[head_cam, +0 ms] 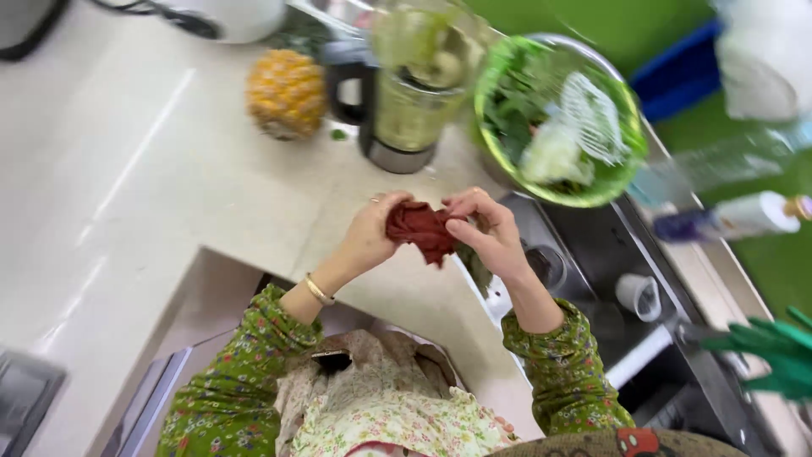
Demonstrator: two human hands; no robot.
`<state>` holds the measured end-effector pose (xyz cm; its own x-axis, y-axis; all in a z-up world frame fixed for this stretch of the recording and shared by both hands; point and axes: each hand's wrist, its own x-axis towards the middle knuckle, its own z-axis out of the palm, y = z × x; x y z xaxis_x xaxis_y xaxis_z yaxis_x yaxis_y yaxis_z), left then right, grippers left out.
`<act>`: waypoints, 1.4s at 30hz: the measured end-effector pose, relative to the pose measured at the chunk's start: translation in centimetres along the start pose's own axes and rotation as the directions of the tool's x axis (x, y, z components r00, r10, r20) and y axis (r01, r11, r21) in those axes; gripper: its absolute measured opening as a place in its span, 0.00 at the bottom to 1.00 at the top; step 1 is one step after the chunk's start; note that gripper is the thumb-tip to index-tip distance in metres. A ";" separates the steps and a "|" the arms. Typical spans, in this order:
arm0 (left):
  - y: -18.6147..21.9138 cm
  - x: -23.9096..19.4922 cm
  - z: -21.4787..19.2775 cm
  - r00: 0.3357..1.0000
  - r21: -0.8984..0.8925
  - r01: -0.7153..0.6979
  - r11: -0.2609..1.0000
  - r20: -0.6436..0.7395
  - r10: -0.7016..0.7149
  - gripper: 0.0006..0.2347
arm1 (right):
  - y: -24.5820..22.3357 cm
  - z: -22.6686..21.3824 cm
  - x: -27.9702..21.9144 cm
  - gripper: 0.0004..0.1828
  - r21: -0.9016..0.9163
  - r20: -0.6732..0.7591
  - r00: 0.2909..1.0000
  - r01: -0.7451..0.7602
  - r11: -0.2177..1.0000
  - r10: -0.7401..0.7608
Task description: The recorder cleans an electric kettle, washes a blender jar, and rinses vegetables in a kitchen sink.
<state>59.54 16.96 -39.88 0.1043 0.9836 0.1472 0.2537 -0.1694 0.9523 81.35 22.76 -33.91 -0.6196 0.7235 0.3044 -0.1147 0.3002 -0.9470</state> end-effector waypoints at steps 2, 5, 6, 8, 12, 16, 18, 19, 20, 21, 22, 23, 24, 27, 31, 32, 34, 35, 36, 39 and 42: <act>-0.8 -5.5 -6.3 0.947 0.240 0.177 0.954 -0.305 -0.099 0.32 | 1.8 4.6 2.8 0.05 -0.276 -0.128 0.991 0.002 0.961 -0.039; 0.1 -14.3 -14.4 0.839 0.391 0.184 0.902 -0.540 0.063 0.33 | 1.9 14.6 8.5 0.07 -0.212 -0.119 0.990 -0.095 0.973 0.071; 0.5 -17.4 -16.3 0.794 0.393 0.230 0.890 -0.604 0.062 0.33 | 1.5 18.7 10.4 0.07 -0.191 -0.039 0.998 -0.061 0.980 0.054; 1.4 -23.9 -18.9 0.727 0.286 0.321 0.903 -0.686 -0.041 0.24 | 0.2 26.9 12.4 0.06 -0.058 0.028 0.980 -0.194 0.979 0.196; 5.1 -34.7 -23.1 0.542 0.301 0.400 0.865 -0.839 0.041 0.19 | 4.1 42.2 13.7 0.08 0.093 0.440 0.892 -0.166 0.982 0.110; 7.7 -44.1 -25.4 0.357 0.561 0.556 0.614 -0.828 0.432 0.15 | 12.6 56.7 13.6 0.18 -0.080 0.856 0.492 0.436 0.896 -0.163; 8.2 -47.8 -26.1 0.312 0.581 0.639 0.504 -0.795 0.520 0.16 | 15.6 62.7 14.0 0.21 -0.095 0.881 0.435 0.547 0.832 -0.185; 8.3 -49.0 -26.6 0.192 0.453 0.773 0.444 -0.834 0.517 0.19 | 16.6 65.4 15.1 0.26 -0.035 0.821 0.487 0.565 0.825 -0.299; 8.3 -50.0 -27.1 0.068 0.302 0.876 0.377 -0.850 0.522 0.24 | 17.8 68.0 16.1 0.32 0.023 0.743 0.533 0.584 0.812 -0.405; 8.8 -50.3 -27.8 0.058 0.277 0.883 0.380 -0.866 0.497 0.24 | 18.4 69.6 17.3 0.32 0.022 0.760 0.527 0.565 0.825 -0.381; 9.3 -50.4 -28.5 -0.044 0.191 0.830 0.524 -0.914 0.403 0.27 | 19.1 71.2 18.5 0.30 -0.064 0.797 0.492 0.645 0.762 -0.350; 9.3 -50.3 -30.5 -0.136 0.117 0.752 0.649 -0.936 0.326 0.30 | 19.7 74.0 21.6 0.28 -0.130 0.821 0.455 0.736 0.664 -0.344; 8.2 -50.9 -29.6 -0.146 0.111 0.755 0.646 -0.932 0.331 0.30 | 19.1 75.5 23.0 0.28 -0.118 0.824 0.444 0.741 0.661 -0.351; 5.1 -51.8 -29.4 -0.224 -0.097 0.782 0.615 -0.966 0.132 0.25 | 17.4 80.7 28.9 0.30 -0.280 0.839 0.464 0.816 0.505 -0.285; 4.1 -51.3 -29.7 -0.281 -0.232 0.765 0.601 -0.960 -0.011 0.18 | 19.2 85.1 32.7 0.31 -0.415 0.805 0.575 0.721 0.555 -0.145; 4.1 -51.1 -29.8 -0.303 -0.236 0.739 0.631 -0.953 -0.001 0.17 | 19.8 86.2 33.6 0.31 -0.472 0.762 0.636 0.673 0.570 -0.119; 3.6 -51.0 -29.7 -0.339 -0.264 0.729 0.632 -0.941 -0.002 0.18 | 22.8 88.6 35.4 0.33 -0.558 0.634 0.759 0.581 0.593 -0.147; 3.4 -50.9 -29.5 -0.367 -0.299 0.710 0.638 -0.930 -0.027 0.18 | 24.5 89.1 36.4 0.36 -0.640 0.484 0.862 0.465 0.611 -0.149; 2.8 -51.1 -29.7 -0.360 -0.287 0.712 0.641 -0.933 -0.018 0.18 | 23.8 89.3 36.0 0.36 -0.641 0.476 0.866 0.463 0.613 -0.157; 1.3 -52.1 -28.7 -0.411 -0.390 0.635 0.667 -0.902 -0.136 0.17 | 22.7 84.9 32.0 0.33 -0.659 0.537 0.835 0.502 0.560 -0.116; -0.6 -53.0 -28.6 -0.397 -0.386 0.503 0.773 -0.898 -0.190 0.13 | 20.4 77.4 28.9 0.32 -0.405 0.777 0.600 0.710 0.576 -0.193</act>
<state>26.32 -33.32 -40.59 -0.9530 -0.3031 0.0004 -0.1228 0.3876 0.9136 0.99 1.67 -52.36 -0.9526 -0.1065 0.2851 -0.1912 0.9383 -0.2880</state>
